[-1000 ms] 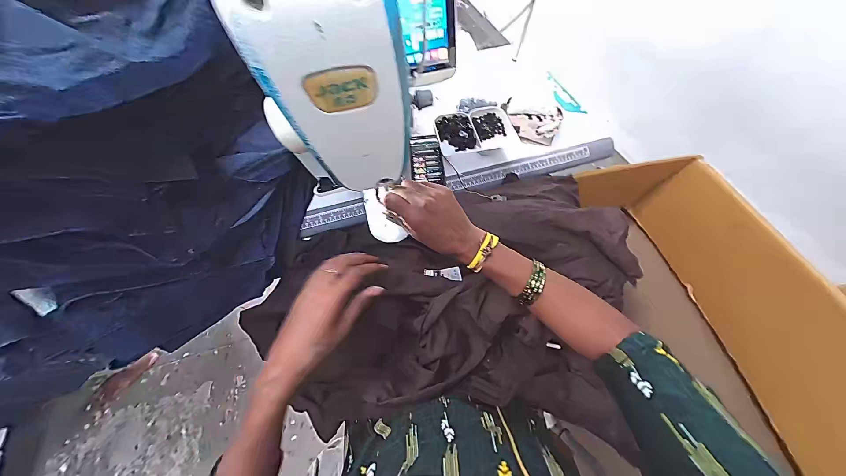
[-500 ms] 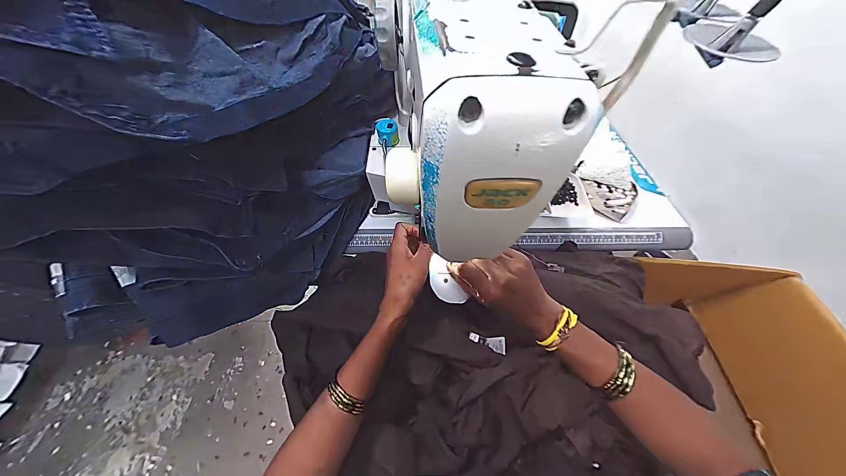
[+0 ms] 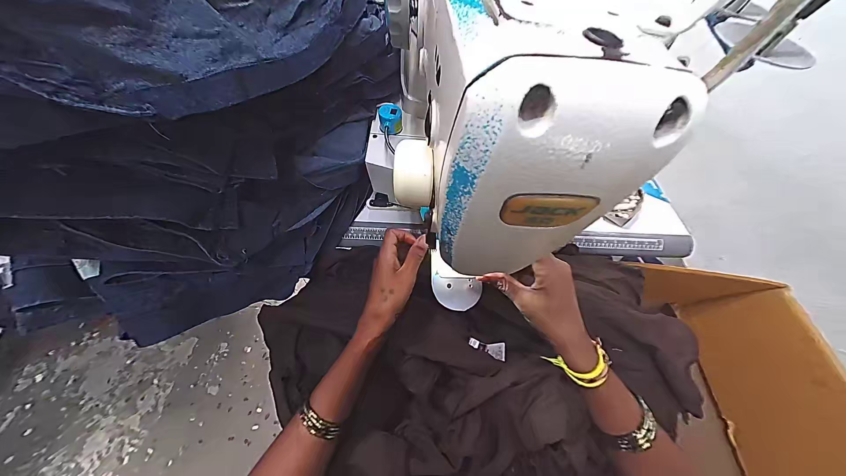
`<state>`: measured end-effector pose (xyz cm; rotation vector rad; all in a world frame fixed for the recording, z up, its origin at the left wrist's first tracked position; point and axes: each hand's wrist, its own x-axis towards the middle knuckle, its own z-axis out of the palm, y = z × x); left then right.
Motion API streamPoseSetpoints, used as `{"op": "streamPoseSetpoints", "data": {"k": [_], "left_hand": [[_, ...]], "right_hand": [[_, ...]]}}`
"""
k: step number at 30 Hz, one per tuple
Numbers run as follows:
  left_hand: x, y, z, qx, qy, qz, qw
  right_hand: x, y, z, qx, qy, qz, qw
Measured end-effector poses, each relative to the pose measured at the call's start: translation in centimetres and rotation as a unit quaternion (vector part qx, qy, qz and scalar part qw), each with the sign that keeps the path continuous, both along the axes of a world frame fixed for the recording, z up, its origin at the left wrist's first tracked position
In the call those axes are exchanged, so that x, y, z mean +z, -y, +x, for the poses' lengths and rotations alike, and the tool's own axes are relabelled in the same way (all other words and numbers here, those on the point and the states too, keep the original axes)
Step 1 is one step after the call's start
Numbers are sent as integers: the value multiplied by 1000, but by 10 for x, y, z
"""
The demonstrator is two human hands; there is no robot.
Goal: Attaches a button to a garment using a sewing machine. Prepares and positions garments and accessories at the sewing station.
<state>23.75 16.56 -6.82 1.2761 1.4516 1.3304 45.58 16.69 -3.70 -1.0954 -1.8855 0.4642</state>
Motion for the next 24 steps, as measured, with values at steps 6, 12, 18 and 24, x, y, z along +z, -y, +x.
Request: {"op": "streamPoseSetpoints", "data": {"k": [6, 12, 18, 24], "left_hand": [[-23, 54, -17, -91, -172, 48, 980], [-41, 86, -24, -127, -246, 134, 951], [-21, 92, -13, -214, -370, 197, 882], [-22, 99, -8, -257, -334, 212, 882]], "right_hand": [[-16, -15, -22, 51, -107, -169, 978], [-16, -20, -36, 35, -120, -173, 977], [-3, 5, 23, 88, -2, -342, 935], [-34, 60, 60, 104, 177, -380, 902]]}}
